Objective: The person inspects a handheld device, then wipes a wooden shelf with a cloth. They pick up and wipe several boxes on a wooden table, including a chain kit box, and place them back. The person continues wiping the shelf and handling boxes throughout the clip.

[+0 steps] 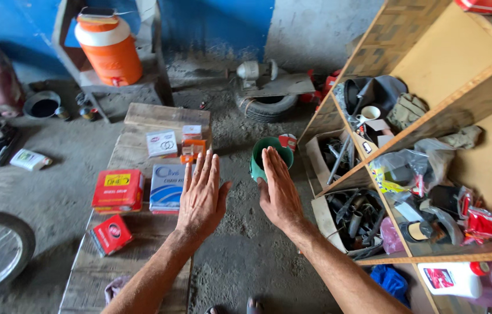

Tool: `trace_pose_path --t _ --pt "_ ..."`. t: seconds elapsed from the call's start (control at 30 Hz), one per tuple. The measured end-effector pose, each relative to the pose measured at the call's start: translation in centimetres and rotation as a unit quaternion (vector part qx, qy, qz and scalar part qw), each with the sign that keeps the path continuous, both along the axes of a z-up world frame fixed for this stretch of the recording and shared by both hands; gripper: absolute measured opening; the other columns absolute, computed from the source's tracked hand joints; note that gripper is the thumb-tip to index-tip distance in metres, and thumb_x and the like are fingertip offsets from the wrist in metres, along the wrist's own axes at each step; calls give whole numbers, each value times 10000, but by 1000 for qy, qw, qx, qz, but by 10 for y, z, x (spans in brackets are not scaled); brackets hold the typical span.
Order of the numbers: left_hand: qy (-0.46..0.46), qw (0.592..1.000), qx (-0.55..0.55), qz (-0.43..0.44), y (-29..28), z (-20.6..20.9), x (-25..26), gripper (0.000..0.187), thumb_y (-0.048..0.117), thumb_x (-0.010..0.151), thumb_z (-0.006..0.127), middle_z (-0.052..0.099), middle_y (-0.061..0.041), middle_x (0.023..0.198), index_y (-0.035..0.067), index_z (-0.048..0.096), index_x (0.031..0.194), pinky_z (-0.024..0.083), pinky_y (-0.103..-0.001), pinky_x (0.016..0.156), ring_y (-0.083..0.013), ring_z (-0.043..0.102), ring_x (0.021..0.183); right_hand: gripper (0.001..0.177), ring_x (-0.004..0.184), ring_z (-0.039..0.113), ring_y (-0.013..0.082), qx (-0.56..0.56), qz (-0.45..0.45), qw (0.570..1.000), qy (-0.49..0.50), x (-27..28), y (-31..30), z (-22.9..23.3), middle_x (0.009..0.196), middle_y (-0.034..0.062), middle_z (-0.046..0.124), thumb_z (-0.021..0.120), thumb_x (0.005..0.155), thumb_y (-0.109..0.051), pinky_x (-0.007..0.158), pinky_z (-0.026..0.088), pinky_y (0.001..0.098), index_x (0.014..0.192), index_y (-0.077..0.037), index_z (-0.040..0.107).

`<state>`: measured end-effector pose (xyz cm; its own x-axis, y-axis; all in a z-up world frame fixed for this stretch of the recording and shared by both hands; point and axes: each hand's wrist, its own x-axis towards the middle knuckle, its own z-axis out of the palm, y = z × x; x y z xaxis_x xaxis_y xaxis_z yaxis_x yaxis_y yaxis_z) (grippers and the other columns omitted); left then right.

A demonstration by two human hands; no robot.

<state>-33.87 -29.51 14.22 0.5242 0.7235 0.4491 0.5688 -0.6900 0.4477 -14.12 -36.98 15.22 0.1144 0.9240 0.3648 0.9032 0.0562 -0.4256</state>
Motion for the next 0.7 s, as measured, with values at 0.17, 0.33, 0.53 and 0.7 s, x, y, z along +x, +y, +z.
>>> trace_pose_path --t 0.17,0.33,0.53,0.7 --pt "4 999 -19 30 -18 -7 -18 687 289 1017 533 322 -266 1629 -69 305 1556 163 -569 1240 -413 270 1532 772 1539 280 415 6 43 999 -2 -12 -2 -11 1651 276 276 611 962 -35 1254 276 493 1613 -12 196" --pt "24 998 -33 57 -46 -27 -31 706 309 1008 551 332 -269 1618 -71 308 1551 166 -565 1245 -416 270 1528 722 1543 279 403 -20 76 997 2 -19 -15 -29 1658 271 278 570 996 -56 1263 270 485 1615 -6 202" --pt "40 989 -39 140 -83 -52 -65 708 307 998 568 337 -261 1624 -70 322 1545 161 -564 1250 -403 269 1538 669 1562 278 401 -24 138 990 23 -36 -19 -58 1671 271 271 520 1036 -114 1275 250 500 1623 -7 218" --pt "48 978 -50 197 -116 -69 -100 737 302 986 572 324 -259 1630 -87 304 1551 157 -571 1249 -400 258 1543 674 1548 288 433 -22 177 984 19 -63 -29 -83 1663 283 273 523 1043 -180 1269 268 503 1624 -18 222"
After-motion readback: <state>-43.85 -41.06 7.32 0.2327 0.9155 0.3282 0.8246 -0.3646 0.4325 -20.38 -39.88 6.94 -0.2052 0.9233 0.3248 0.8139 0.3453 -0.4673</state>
